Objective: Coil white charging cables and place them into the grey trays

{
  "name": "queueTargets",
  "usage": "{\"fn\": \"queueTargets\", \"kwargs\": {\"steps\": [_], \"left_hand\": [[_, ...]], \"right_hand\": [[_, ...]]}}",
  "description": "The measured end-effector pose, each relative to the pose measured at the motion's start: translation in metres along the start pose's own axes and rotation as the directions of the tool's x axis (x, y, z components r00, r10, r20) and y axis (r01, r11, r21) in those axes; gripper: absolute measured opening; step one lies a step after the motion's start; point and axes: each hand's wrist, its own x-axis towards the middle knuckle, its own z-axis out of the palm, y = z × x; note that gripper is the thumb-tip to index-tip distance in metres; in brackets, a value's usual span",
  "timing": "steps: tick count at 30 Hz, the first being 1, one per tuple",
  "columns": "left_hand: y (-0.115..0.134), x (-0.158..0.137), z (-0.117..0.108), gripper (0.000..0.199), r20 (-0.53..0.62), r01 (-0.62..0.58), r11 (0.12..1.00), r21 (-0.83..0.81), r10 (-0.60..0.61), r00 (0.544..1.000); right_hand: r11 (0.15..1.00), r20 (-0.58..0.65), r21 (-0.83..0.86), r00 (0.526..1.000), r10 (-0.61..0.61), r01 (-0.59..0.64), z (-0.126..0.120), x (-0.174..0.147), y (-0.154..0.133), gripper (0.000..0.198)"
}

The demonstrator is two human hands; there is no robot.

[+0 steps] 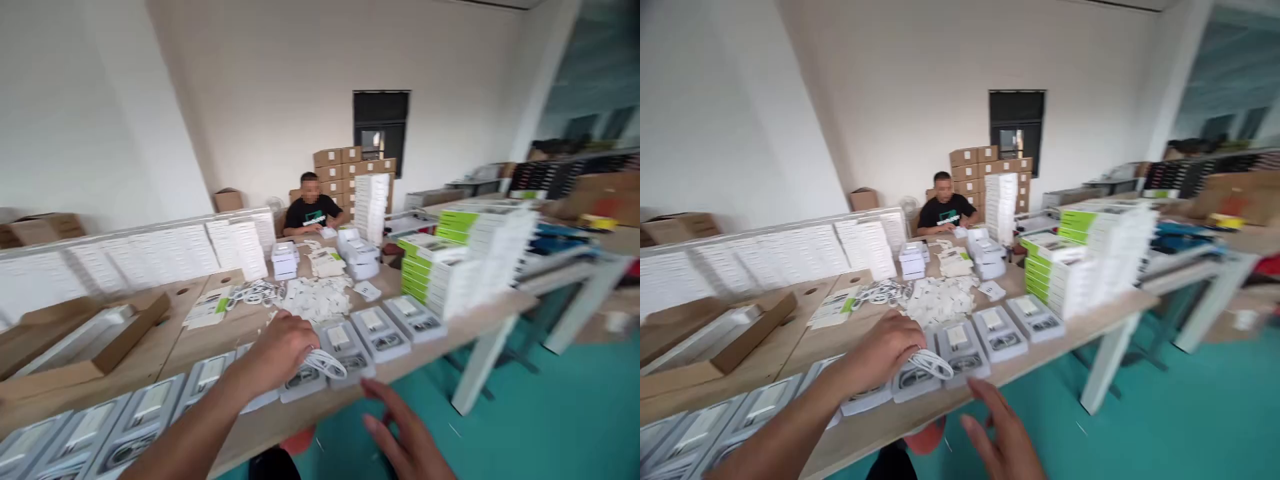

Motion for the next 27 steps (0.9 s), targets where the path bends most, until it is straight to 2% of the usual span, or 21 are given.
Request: {"fn": "queueTargets", "kwargs": {"steps": [1,2,4,6,7,8,9,10,12,14,15,18,20,22,25,27], "left_hand": [[0.021,0.006,0.01,0.027,0.006,-0.054,0.996,-0.067,0.055,0.998],[0.039,0.011,0.018,0.027,-0.003,-0.09,0.989,-0.119,0.091,0.996],[0.067,0.015,0.031,0.024,-0.093,-0.091,0.981,-0.171,0.076,0.993],[0.085,0.014,0.043,0.021,-0.265,0.024,0.971,-0.236,-0.088,0.96],[0.093,0.012,0.049,0.021,-0.323,0.109,0.944,-0.311,-0.213,0.922],[0.099,0.009,0.056,0.021,-0.327,0.182,0.89,-0.418,-0.334,0.884],[0.105,0.007,0.065,0.022,-0.266,0.232,0.804,-0.548,-0.43,0.863],[0.11,0.005,0.075,0.023,-0.158,0.256,0.689,-0.679,-0.477,0.864],[0.121,0.004,0.096,0.027,0.072,0.256,0.419,-0.871,-0.407,0.911],[0.128,0.005,0.115,0.03,0.171,0.234,0.2,-0.952,-0.289,0.942],[0.131,0.005,0.123,0.034,0.183,0.226,0.136,-0.965,-0.27,0.945],[0.13,0.005,0.135,0.044,0.184,0.208,0.043,-0.977,-0.318,0.93],[0.124,0.002,0.136,0.039,0.205,0.201,-0.048,-0.978,-0.334,0.92],[0.118,-0.002,0.136,0.031,0.272,0.227,-0.176,-0.958,-0.302,0.914],[0.109,-0.008,0.137,0.036,0.399,0.325,-0.323,-0.889,-0.198,0.895],[0.105,-0.01,0.137,0.041,0.422,0.336,-0.375,-0.864,-0.176,0.89]], "right_hand": [[0.991,0.143,0.066,0.982,-0.123,0.115,-0.007,0.01,-0.014,0.05],[0.976,0.186,0.116,0.961,-0.203,0.184,-0.015,0.019,-0.026,0.047],[0.961,0.209,0.193,0.949,-0.238,0.198,-0.031,0.029,-0.041,0.032],[0.942,0.134,0.311,0.976,-0.171,0.122,-0.042,0.029,-0.045,0.033],[0.916,0.083,0.394,0.989,-0.12,0.078,-0.046,0.027,-0.043,0.037],[0.876,0.035,0.48,0.997,-0.067,0.041,-0.047,0.025,-0.04,0.04],[0.831,-0.007,0.557,1.0,-0.012,0.014,-0.047,0.022,-0.037,0.041],[0.785,-0.044,0.619,0.998,0.045,-0.008,-0.045,0.019,-0.034,0.041],[0.699,-0.071,0.712,0.983,0.167,-0.068,-0.038,0.014,-0.031,0.04],[0.612,-0.01,0.776,0.968,0.249,-0.149,-0.028,0.009,-0.033,0.041],[0.573,0.031,0.798,0.963,0.268,-0.185,-0.024,0.007,-0.035,0.042],[0.505,0.12,0.833,0.964,0.237,-0.228,-0.014,0.003,-0.043,0.045],[0.499,0.146,0.84,0.974,0.173,-0.215,-0.014,0.003,-0.046,0.042],[0.502,0.182,0.839,0.978,0.106,-0.211,-0.016,0.005,-0.045,0.039],[0.565,0.293,0.783,0.956,0.036,-0.261,-0.021,0.01,-0.039,0.041],[0.681,0.305,0.699,0.952,-0.011,-0.216,-0.026,0.014,-0.032,0.044]]}}
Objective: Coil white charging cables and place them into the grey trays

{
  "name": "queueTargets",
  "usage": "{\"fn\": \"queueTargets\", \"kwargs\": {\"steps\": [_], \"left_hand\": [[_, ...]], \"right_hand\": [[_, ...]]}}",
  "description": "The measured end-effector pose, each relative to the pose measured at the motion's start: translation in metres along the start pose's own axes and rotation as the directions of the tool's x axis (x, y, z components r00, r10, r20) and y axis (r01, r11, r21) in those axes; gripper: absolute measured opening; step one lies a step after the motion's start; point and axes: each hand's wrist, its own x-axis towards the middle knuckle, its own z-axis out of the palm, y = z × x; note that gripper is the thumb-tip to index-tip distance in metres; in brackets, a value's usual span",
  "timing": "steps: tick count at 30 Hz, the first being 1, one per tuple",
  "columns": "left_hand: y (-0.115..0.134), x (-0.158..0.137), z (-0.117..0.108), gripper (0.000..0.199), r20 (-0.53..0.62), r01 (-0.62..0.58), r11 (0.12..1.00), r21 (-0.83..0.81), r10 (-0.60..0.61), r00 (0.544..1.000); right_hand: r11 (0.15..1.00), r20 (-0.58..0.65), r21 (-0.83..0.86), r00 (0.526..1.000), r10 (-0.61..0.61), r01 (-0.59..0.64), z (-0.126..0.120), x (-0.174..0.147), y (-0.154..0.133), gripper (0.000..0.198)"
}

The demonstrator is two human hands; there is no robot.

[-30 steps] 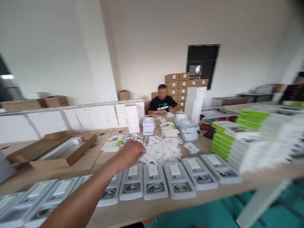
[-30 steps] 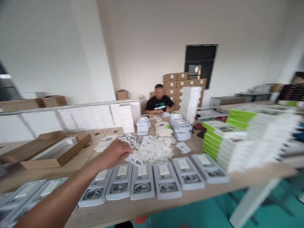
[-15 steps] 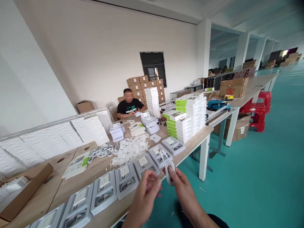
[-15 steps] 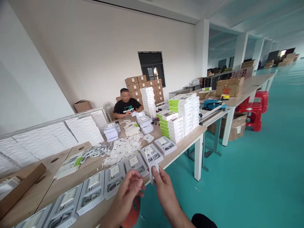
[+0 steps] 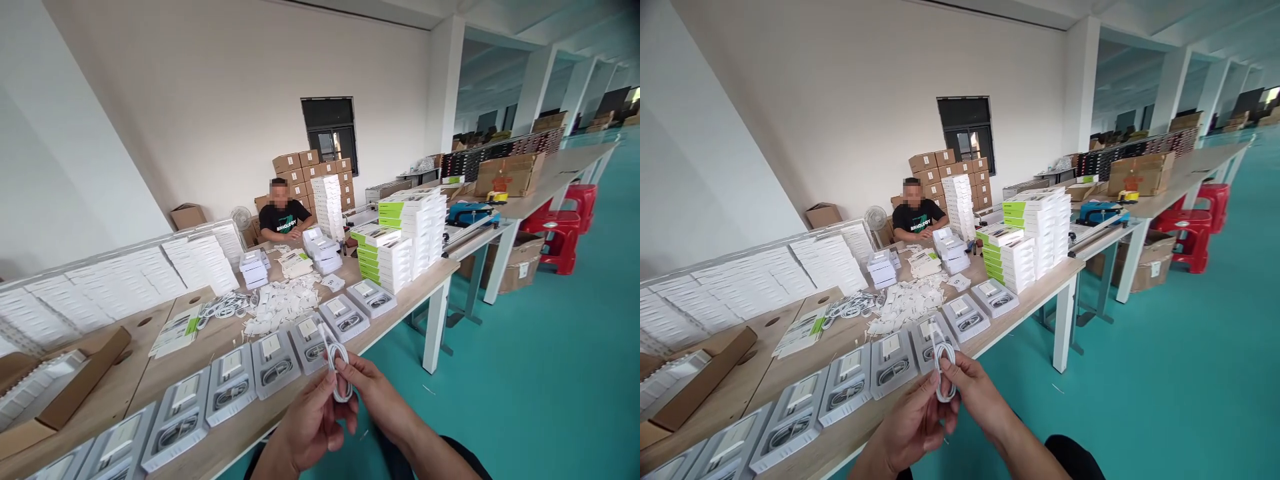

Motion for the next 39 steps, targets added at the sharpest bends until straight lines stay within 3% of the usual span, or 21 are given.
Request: {"fn": "queueTargets", "kwargs": {"steps": [2,3,4,6,8,10,12,14,16,17,19,21,22,24,28,33,35,37,39], "left_hand": [[0.004,-0.002,-0.003,0.044,-0.03,-0.025,1.0,-0.01,0.024,0.999],[0.007,-0.003,-0.004,0.046,-0.055,-0.041,0.999,0.015,0.042,0.998],[0.01,-0.005,-0.004,0.047,-0.076,-0.047,0.997,0.064,0.052,0.996],[0.018,-0.009,-0.003,0.049,-0.093,-0.037,0.981,0.193,0.056,0.994],[0.025,-0.011,-0.001,0.05,-0.096,-0.033,0.955,0.296,0.064,0.993],[0.028,-0.011,0.001,0.051,-0.114,-0.051,0.938,0.343,0.096,0.989],[0.027,-0.008,0.001,0.053,-0.166,-0.075,0.938,0.338,0.138,0.976],[0.024,-0.005,0.0,0.054,-0.227,-0.096,0.948,0.302,0.17,0.959],[0.019,0.0,-0.002,0.051,-0.276,-0.113,0.965,0.235,0.178,0.945],[0.016,0.002,-0.003,0.049,-0.293,-0.115,0.975,0.191,0.168,0.941],[0.011,0.006,-0.003,0.046,-0.308,-0.099,0.99,0.102,0.126,0.943],[0.007,0.009,-0.002,0.045,-0.296,-0.075,0.996,0.039,0.084,0.952],[0.005,0.01,-0.001,0.044,-0.285,-0.067,0.998,0.02,0.07,0.956],[0.003,0.011,0.001,0.043,-0.264,-0.052,0.999,0.0,0.05,0.963],[0.002,0.01,0.0,0.044,-0.251,-0.02,0.999,-0.026,0.012,0.968],[0.001,0.009,-0.003,0.044,-0.163,-0.004,0.998,-0.062,-0.006,0.987],[-0.001,0.01,-0.005,0.044,-0.172,0.011,0.997,-0.083,-0.025,0.985],[-0.001,0.009,-0.006,0.042,-0.199,0.009,0.997,-0.079,-0.025,0.98],[0.002,0.007,-0.006,0.04,-0.208,-0.043,0.999,0.015,0.045,0.977]], "right_hand": [[0.957,-0.089,-0.263,0.985,-0.149,0.121,-0.01,0.002,-0.002,0.044],[0.887,-0.138,-0.425,0.955,-0.263,0.182,-0.016,0.003,-0.004,0.046],[0.777,-0.148,-0.585,0.912,-0.383,0.231,-0.021,0.004,-0.009,0.05],[0.465,0.006,-0.827,0.833,-0.554,0.316,-0.028,0.005,-0.021,0.053],[0.125,0.262,-0.905,0.765,-0.589,0.406,-0.033,0.008,-0.035,0.045],[-0.139,0.433,-0.888,0.698,-0.571,0.438,-0.035,0.011,-0.046,0.03],[-0.301,0.503,-0.864,0.666,-0.551,0.404,-0.034,0.014,-0.053,0.016],[-0.375,0.51,-0.857,0.691,-0.512,0.355,-0.03,0.014,-0.056,0.018],[-0.313,0.441,-0.893,0.767,-0.466,0.323,-0.023,0.01,-0.056,0.022],[-0.216,0.378,-0.925,0.811,-0.447,0.312,-0.019,0.007,-0.056,0.021],[0.068,0.228,-0.958,0.884,-0.408,0.279,-0.011,0.002,-0.054,0.019],[0.336,0.107,-0.91,0.921,-0.374,0.242,-0.006,-0.001,-0.051,0.019],[0.427,0.069,-0.874,0.929,-0.364,0.232,-0.004,-0.001,-0.048,0.02],[0.524,0.022,-0.822,0.931,-0.364,0.224,-0.003,-0.001,-0.044,0.022],[0.571,-0.009,-0.786,0.92,-0.391,0.235,-0.002,0.001,-0.034,0.023],[0.843,-0.077,-0.512,0.969,-0.235,0.164,-0.003,0.002,-0.014,0.029],[0.805,-0.121,-0.574,0.958,-0.262,0.148,-0.006,0.002,-0.004,0.032],[0.623,-0.125,-0.762,0.905,-0.407,0.175,-0.01,0.002,0.003,0.031],[0.395,-0.042,-0.892,0.831,-0.554,0.218,-0.017,0.002,0.002,0.031]]}}
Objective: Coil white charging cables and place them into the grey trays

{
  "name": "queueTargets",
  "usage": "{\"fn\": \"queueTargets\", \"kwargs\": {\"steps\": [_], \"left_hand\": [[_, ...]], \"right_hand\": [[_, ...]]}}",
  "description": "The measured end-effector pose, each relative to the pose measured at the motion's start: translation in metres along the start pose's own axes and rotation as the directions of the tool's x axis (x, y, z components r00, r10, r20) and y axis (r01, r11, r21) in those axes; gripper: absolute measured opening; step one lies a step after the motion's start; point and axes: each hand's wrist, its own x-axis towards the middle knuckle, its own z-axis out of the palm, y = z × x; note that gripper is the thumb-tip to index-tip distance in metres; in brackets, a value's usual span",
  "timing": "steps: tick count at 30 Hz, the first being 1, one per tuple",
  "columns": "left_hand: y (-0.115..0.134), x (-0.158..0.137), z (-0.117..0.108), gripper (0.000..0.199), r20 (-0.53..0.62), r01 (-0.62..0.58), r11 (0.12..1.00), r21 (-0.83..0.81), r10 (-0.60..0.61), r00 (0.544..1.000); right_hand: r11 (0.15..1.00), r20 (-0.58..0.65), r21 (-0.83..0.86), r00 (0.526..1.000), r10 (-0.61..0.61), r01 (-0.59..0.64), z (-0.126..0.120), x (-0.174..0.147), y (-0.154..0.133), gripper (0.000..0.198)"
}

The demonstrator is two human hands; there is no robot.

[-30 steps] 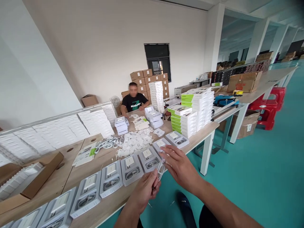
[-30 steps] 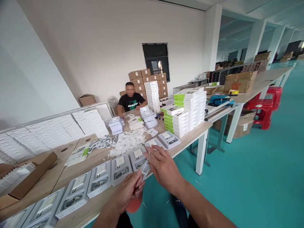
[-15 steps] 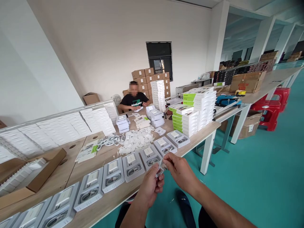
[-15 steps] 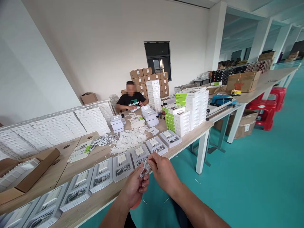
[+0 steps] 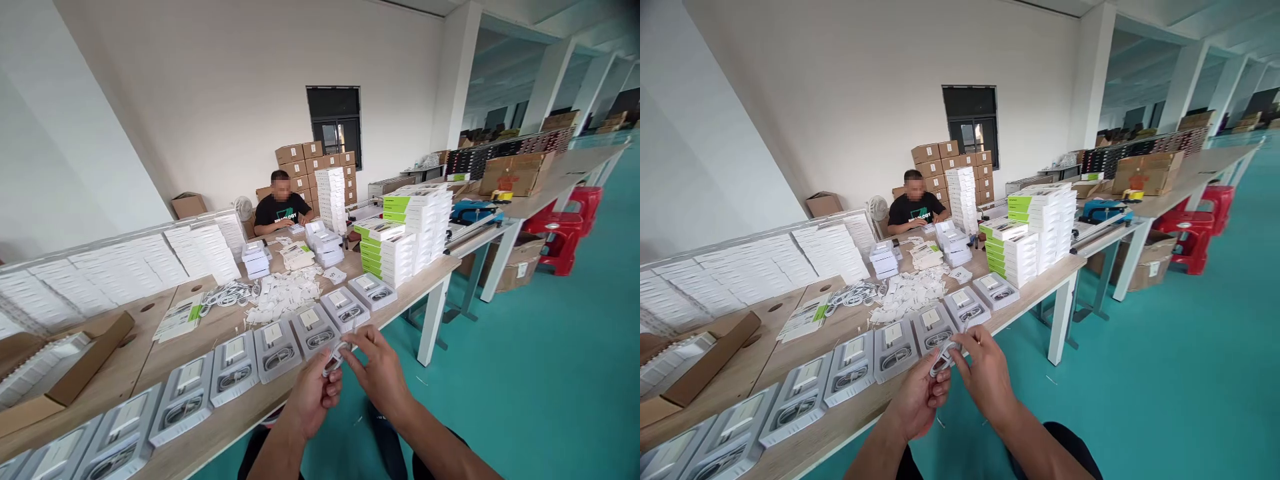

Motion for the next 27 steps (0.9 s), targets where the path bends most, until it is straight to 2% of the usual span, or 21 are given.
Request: {"fn": "queueTargets", "kwargs": {"steps": [2,4,6,8,9,11,13,15,18,20,22,25,27], "left_hand": [[0.009,-0.005,0.0,0.036,0.011,-0.13,0.971,0.202,0.13,0.991],[0.02,-0.013,0.001,0.034,0.039,-0.245,0.867,0.433,0.254,0.966],[0.031,-0.02,0.003,0.034,0.049,-0.29,0.76,0.581,0.323,0.945],[0.037,-0.025,0.005,0.036,0.043,-0.291,0.709,0.643,0.346,0.937],[0.038,-0.026,0.006,0.037,0.04,-0.289,0.698,0.655,0.349,0.936],[0.038,-0.025,0.006,0.04,0.027,-0.289,0.696,0.657,0.361,0.932],[0.037,-0.023,0.004,0.047,0.004,-0.264,0.717,0.645,0.342,0.94],[0.039,-0.019,0.001,0.049,0.002,-0.214,0.746,0.631,0.275,0.962],[0.044,-0.016,-0.006,0.045,0.095,-0.186,0.757,0.627,0.163,0.982],[0.048,-0.014,-0.008,0.043,0.133,-0.191,0.751,0.632,0.138,0.982],[0.048,-0.014,-0.01,0.038,0.101,-0.194,0.73,0.655,0.17,0.98],[0.046,-0.014,-0.011,0.032,0.06,-0.233,0.661,0.713,0.274,0.96],[0.043,-0.014,-0.013,0.032,0.066,-0.241,0.637,0.732,0.286,0.956]], "right_hand": [[0.985,0.028,-0.092,0.989,-0.146,0.148,-0.01,0.004,0.004,0.044],[0.971,0.163,-0.069,0.963,-0.215,0.229,-0.023,0.011,0.007,0.055],[0.983,0.313,0.053,0.931,-0.186,0.178,-0.034,0.019,0.007,0.052],[0.982,0.383,0.186,0.918,-0.104,0.033,-0.04,0.024,0.004,0.041],[0.972,0.386,0.232,0.92,-0.069,-0.025,-0.041,0.026,0.002,0.036],[0.962,0.34,0.267,0.94,-0.034,-0.062,-0.038,0.027,-0.004,0.031],[0.97,0.277,0.242,0.96,-0.043,-0.027,-0.034,0.026,-0.007,0.03],[0.978,0.248,0.205,0.965,-0.082,0.03,-0.031,0.024,-0.009,0.031],[0.982,0.241,0.139,0.957,-0.162,0.131,-0.027,0.024,-0.007,0.032],[0.98,0.232,0.066,0.953,-0.196,0.185,-0.025,0.025,-0.005,0.031],[0.969,0.22,-0.044,0.949,-0.227,0.242,-0.023,0.028,-0.004,0.028],[0.901,0.173,-0.28,0.94,-0.292,0.332,-0.018,0.03,-0.006,0.026],[0.845,0.137,-0.416,0.942,-0.307,0.336,-0.014,0.028,-0.008,0.028]]}}
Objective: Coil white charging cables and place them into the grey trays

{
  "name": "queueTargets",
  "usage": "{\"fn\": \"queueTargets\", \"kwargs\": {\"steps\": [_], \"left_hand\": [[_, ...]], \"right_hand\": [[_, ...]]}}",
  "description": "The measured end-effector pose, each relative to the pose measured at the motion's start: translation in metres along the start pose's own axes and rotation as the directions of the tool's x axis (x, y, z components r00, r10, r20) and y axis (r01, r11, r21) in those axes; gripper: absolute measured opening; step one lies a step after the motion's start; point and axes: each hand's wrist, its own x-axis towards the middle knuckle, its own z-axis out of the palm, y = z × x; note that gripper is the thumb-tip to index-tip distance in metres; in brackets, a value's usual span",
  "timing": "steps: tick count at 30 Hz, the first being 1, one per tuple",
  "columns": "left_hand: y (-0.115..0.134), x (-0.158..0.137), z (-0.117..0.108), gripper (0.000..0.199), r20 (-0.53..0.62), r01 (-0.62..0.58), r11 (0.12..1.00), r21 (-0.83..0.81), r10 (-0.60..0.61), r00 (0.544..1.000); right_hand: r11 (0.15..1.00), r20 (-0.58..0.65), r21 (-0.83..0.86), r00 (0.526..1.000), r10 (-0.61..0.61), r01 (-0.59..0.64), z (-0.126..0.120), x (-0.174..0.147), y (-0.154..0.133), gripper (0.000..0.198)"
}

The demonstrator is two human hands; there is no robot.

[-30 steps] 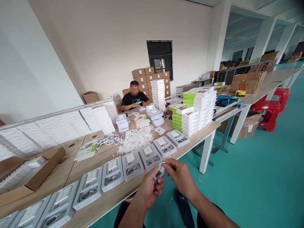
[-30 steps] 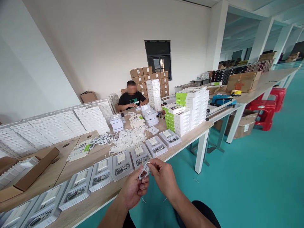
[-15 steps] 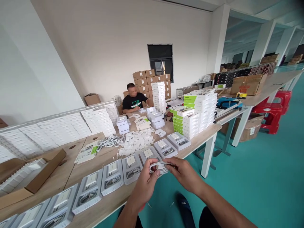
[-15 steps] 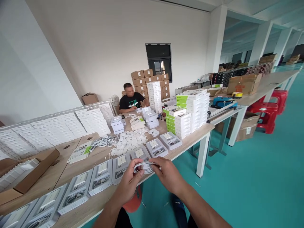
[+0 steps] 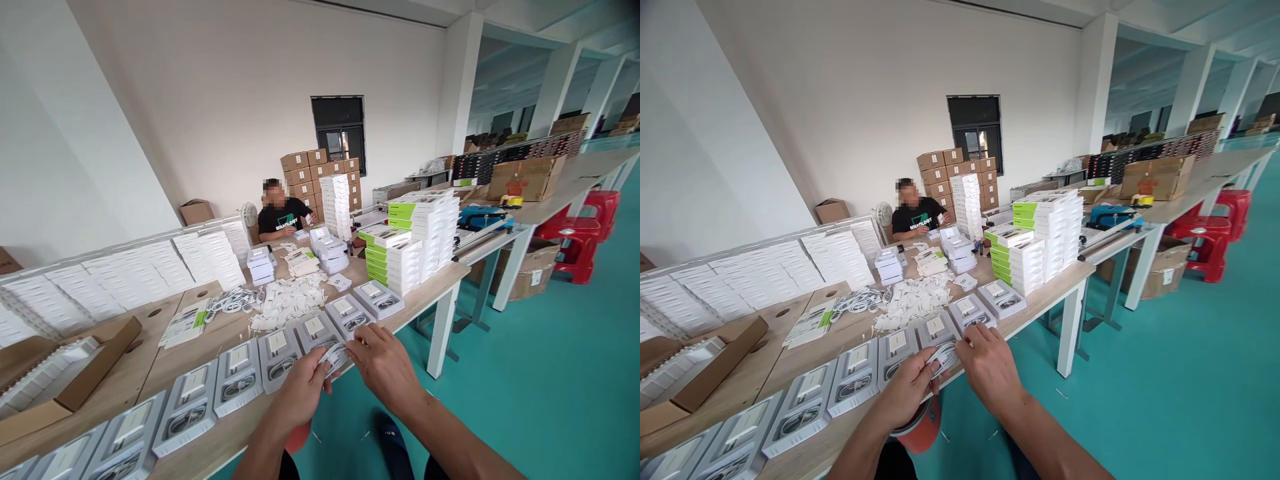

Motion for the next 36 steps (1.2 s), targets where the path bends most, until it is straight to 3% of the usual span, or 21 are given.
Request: {"fn": "queueTargets", "kwargs": {"steps": [4,9,12,18,21,24,26,28,29,30,33,34,36], "left_hand": [[-0.01,0.0,0.001,0.033,-0.017,-0.015,0.999,-0.028,0.015,1.0],[-0.031,0.01,0.011,0.029,-0.239,-0.11,0.985,0.135,0.14,0.961],[-0.042,0.018,0.017,0.031,-0.297,-0.141,0.969,0.2,0.197,0.934],[-0.043,0.024,0.024,0.028,-0.314,-0.107,0.964,0.242,0.182,0.932],[-0.037,0.024,0.026,0.026,-0.319,-0.105,0.989,0.099,0.132,0.939],[-0.031,0.022,0.025,0.029,-0.272,-0.109,0.993,-0.055,0.09,0.958],[-0.027,0.021,0.025,0.03,-0.221,-0.117,0.981,-0.153,0.081,0.972],[-0.026,0.02,0.024,0.028,-0.162,-0.109,0.963,-0.248,0.069,0.984],[-0.025,0.02,0.023,0.026,-0.134,-0.092,0.952,-0.292,0.055,0.989],[-0.026,0.019,0.022,0.025,-0.11,-0.072,0.939,-0.335,0.036,0.993],[-0.026,0.018,0.018,0.02,-0.079,-0.016,0.889,-0.457,-0.023,0.997],[-0.026,0.017,0.017,0.019,-0.079,-0.006,0.873,-0.487,-0.036,0.996],[-0.024,0.017,0.014,0.016,-0.074,0.007,0.852,-0.523,-0.054,0.996]], "right_hand": [[0.996,0.062,-0.058,0.995,0.078,-0.074,0.005,-0.004,-0.007,0.026],[0.978,0.133,0.017,0.97,0.203,-0.207,0.01,-0.001,-0.014,0.02],[0.972,0.129,0.016,0.964,0.232,-0.236,0.012,0.003,-0.018,0.022],[0.874,0.184,0.353,0.941,0.284,-0.333,0.018,0.018,-0.024,0.019],[0.722,0.211,0.599,0.937,0.277,-0.348,0.025,0.025,-0.024,0.021],[0.38,0.325,0.816,0.889,0.324,-0.436,0.036,0.027,-0.019,0.025],[0.162,0.414,0.862,0.851,0.323,-0.481,0.042,0.027,-0.014,0.029],[0.077,0.45,0.865,0.834,0.319,-0.496,0.045,0.025,-0.011,0.033],[0.109,0.438,0.862,0.836,0.331,-0.494,0.045,0.023,-0.01,0.033],[0.197,0.397,0.853,0.847,0.354,-0.483,0.045,0.022,-0.009,0.033],[0.58,0.164,0.723,0.909,0.382,-0.375,0.043,0.018,-0.008,0.031],[0.653,0.101,0.681,0.926,0.364,-0.331,0.043,0.017,-0.008,0.032],[0.67,0.071,0.688,0.944,0.321,-0.28,0.043,0.017,-0.008,0.036]]}}
